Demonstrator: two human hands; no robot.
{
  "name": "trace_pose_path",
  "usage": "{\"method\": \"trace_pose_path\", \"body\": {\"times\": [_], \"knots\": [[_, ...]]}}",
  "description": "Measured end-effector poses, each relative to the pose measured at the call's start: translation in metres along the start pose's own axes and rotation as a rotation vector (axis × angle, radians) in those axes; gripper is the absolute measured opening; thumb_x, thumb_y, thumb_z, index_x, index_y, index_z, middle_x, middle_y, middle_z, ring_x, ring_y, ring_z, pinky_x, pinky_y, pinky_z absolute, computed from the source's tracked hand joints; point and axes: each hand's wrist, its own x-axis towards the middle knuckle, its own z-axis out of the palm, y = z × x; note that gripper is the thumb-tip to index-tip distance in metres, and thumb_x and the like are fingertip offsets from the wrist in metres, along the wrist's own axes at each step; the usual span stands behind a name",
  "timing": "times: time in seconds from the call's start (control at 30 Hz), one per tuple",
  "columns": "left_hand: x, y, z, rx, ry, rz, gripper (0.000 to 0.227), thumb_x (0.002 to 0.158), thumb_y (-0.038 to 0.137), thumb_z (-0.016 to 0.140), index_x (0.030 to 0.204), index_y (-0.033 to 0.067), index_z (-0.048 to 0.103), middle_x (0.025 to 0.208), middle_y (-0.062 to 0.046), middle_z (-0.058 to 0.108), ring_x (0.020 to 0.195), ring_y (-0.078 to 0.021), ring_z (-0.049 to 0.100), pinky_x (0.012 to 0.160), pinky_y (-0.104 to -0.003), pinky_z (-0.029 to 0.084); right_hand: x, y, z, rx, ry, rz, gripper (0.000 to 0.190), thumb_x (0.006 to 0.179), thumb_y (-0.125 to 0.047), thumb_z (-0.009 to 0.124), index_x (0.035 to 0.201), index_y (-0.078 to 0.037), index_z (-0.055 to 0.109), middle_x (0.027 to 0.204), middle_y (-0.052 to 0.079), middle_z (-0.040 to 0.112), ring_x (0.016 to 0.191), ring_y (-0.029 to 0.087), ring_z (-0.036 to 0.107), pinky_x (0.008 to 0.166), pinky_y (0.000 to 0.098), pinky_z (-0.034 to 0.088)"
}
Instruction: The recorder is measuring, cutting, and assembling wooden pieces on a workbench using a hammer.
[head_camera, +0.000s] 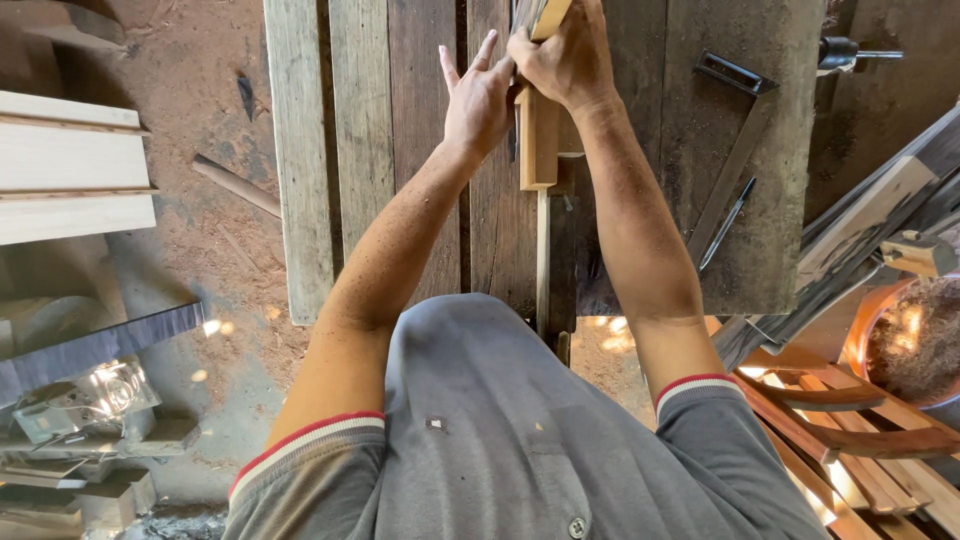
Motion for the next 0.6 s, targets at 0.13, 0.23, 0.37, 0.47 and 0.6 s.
{"method": "trace_pose_path", "body": {"times": [0.13,0.23,0.37,0.47,0.6], "knots": [[0.004,0.005,-0.008,-0.036,-0.006,-0.008,0.034,0.097,0.020,0.070,0.125,0.0039,0.061,0.100,-0.010,0.079,0.147,-0.0272,0.036,0.110,-0.085,-0.001,-0.002,0.014,0.010,0.043,-0.072,0.107,0.025,0.089,-0.013,0.074,0.108,-0.001,0.064,0.096,0.013,0.070,0.086,0.030,0.073,0.080,0.0412,0.064],[0.014,0.002,-0.008,0.010,-0.040,-0.031,0.032,0.098,0.020,0.071,0.125,0.0065,0.061,0.099,-0.011,0.078,0.148,-0.0267,0.036,0.111,-0.084,0.000,0.004,0.017,0.012,-0.004,-0.054,0.095,0.025,0.088,-0.013,0.074,0.108,-0.001,0.065,0.094,0.013,0.071,0.082,0.030,0.073,0.076,0.0416,0.063],[0.016,-0.007,0.002,0.031,-0.003,-0.010,0.035,0.094,0.012,0.072,0.128,0.0075,0.061,0.102,-0.010,0.079,0.148,-0.0252,0.036,0.110,-0.086,-0.001,0.003,0.023,0.017,-0.045,-0.011,0.057,0.025,0.089,-0.015,0.078,0.105,0.000,0.065,0.090,0.014,0.071,0.078,0.030,0.073,0.070,0.0403,0.062],[0.020,0.000,-0.008,0.020,0.005,-0.021,0.038,0.094,0.011,0.072,0.130,0.0071,0.059,0.102,-0.010,0.078,0.148,-0.0247,0.036,0.110,-0.086,-0.001,0.005,0.035,0.023,-0.142,-0.033,-0.022,0.021,0.092,-0.015,0.077,0.103,-0.002,0.066,0.088,0.012,0.070,0.076,0.027,0.072,0.069,0.0387,0.062],[0.031,-0.005,-0.004,0.083,-0.068,-0.075,0.054,0.092,-0.008,0.060,0.143,0.0087,0.055,0.098,-0.010,0.079,0.150,-0.0227,0.035,0.111,-0.085,-0.001,0.011,0.045,0.028,-0.297,-0.044,-0.209,0.016,0.095,-0.012,0.075,0.105,-0.002,0.066,0.086,0.010,0.068,0.072,0.022,0.069,0.068,0.0368,0.061]]}}
